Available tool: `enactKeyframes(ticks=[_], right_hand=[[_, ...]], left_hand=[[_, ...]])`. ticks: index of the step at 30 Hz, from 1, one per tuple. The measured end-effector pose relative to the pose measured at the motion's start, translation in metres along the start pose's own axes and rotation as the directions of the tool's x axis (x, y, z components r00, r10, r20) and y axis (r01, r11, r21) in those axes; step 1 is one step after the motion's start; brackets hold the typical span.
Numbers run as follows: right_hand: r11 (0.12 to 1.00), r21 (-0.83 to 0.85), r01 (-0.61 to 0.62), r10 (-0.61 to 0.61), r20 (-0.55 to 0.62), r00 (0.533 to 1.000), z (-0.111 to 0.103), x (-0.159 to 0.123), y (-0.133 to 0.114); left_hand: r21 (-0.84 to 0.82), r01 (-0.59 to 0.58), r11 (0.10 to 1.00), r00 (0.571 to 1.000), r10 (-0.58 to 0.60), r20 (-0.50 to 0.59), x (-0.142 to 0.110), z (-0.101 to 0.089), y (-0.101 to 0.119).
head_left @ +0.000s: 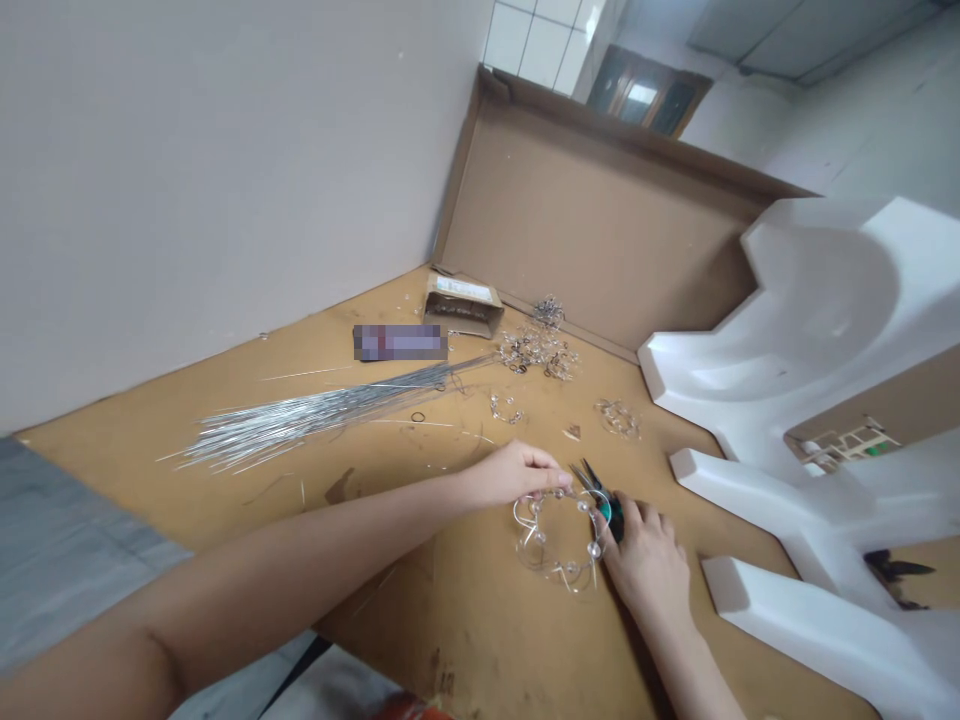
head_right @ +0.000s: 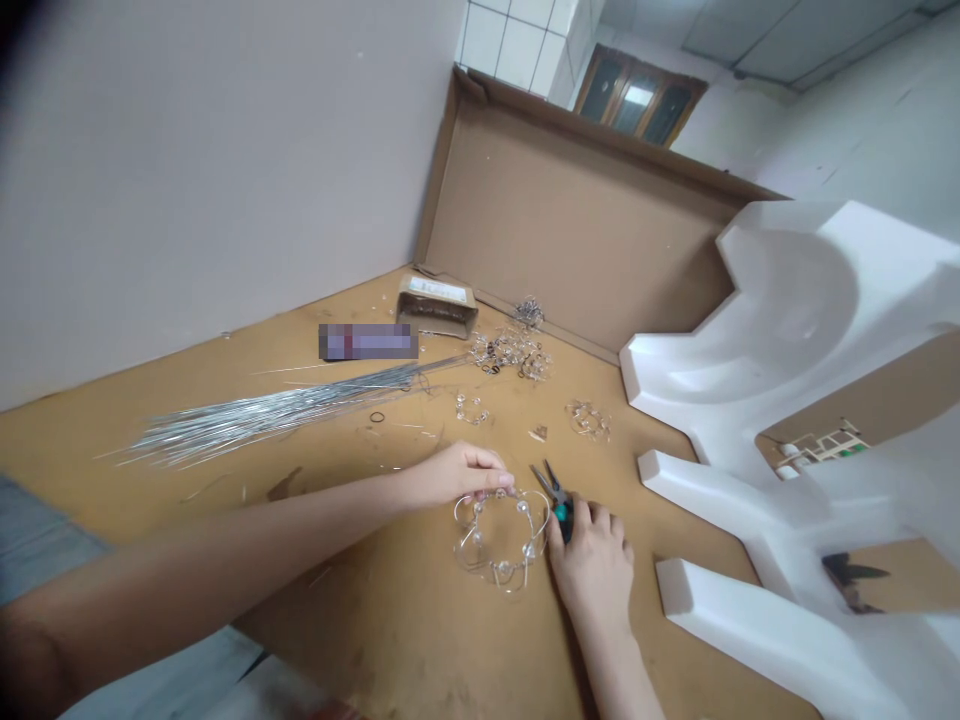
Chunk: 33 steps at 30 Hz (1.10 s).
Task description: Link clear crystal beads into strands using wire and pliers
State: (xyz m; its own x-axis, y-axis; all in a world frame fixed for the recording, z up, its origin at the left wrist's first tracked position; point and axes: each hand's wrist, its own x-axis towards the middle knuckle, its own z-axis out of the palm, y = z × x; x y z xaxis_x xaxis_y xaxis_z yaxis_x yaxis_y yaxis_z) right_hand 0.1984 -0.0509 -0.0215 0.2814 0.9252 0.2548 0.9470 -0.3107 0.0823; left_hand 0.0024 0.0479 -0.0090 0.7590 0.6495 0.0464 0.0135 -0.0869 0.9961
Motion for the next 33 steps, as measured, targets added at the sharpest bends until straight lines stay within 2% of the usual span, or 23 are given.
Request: enactKeyframes(ticks=[2,3,5,7,10,13,16,21,25,28,31,33], right_hand=[[0.978,0.208,0.003,0.002,-0.021,1.0,-0.004,0.002,0.002],[0.936,0.352,0.01,0.002,-0.034,0.999,-0.008,0.003,0.002],[0.785,0.618,0.035,-0.002,-0.054,0.999,-0.019,0.006,-0.002],[0.671,0.739,0.064,-0.033,-0.056,0.998,-0.032,0.008,-0.01],[0.644,0.754,0.128,-0.185,-0.009,0.983,-0.043,0.013,-0.026],[0.638,0.755,0.151,-0.306,0.068,0.95,-0.039,0.018,-0.036],[0.61,0.787,0.089,-0.285,0.113,0.952,-0.025,0.019,-0.035],[0.551,0.835,0.006,-0.24,0.151,0.959,-0.009,0.014,-0.028],[0.564,0.826,-0.014,-0.201,0.153,0.967,-0.007,0.012,-0.029],[0.578,0.816,0.019,-0.207,0.125,0.97,-0.009,0.011,-0.03],[0.569,0.82,0.053,-0.197,0.074,0.978,-0.011,0.011,-0.027],[0.548,0.836,0.029,-0.169,0.077,0.983,-0.013,0.011,-0.024]], left_hand=[[0.007,0.028,1.0,1.0,-0.028,-0.007,0.0,0.0,0.001],[0.011,0.038,0.999,0.999,-0.038,-0.015,0.0,0.0,0.001],[0.023,0.046,0.999,0.998,-0.045,-0.032,0.001,0.0,0.0],[0.058,0.051,0.997,0.998,-0.048,-0.044,0.003,-0.001,-0.003],[0.135,0.086,0.987,0.995,-0.08,-0.052,0.006,-0.002,-0.01],[0.127,0.133,0.983,0.991,-0.13,-0.031,0.009,-0.003,-0.016],[0.029,0.148,0.989,0.989,-0.149,0.013,0.011,-0.004,-0.019],[-0.118,0.115,0.986,0.989,-0.102,0.111,0.013,-0.005,-0.025],[-0.169,0.11,0.979,0.986,-0.087,0.139,0.013,-0.005,-0.026],[-0.216,0.116,0.97,0.986,-0.086,0.141,0.012,-0.006,-0.022],[-0.27,0.121,0.955,0.987,-0.087,0.134,0.01,-0.007,-0.017],[-0.287,0.102,0.952,0.99,-0.068,0.125,0.009,-0.007,-0.013]])
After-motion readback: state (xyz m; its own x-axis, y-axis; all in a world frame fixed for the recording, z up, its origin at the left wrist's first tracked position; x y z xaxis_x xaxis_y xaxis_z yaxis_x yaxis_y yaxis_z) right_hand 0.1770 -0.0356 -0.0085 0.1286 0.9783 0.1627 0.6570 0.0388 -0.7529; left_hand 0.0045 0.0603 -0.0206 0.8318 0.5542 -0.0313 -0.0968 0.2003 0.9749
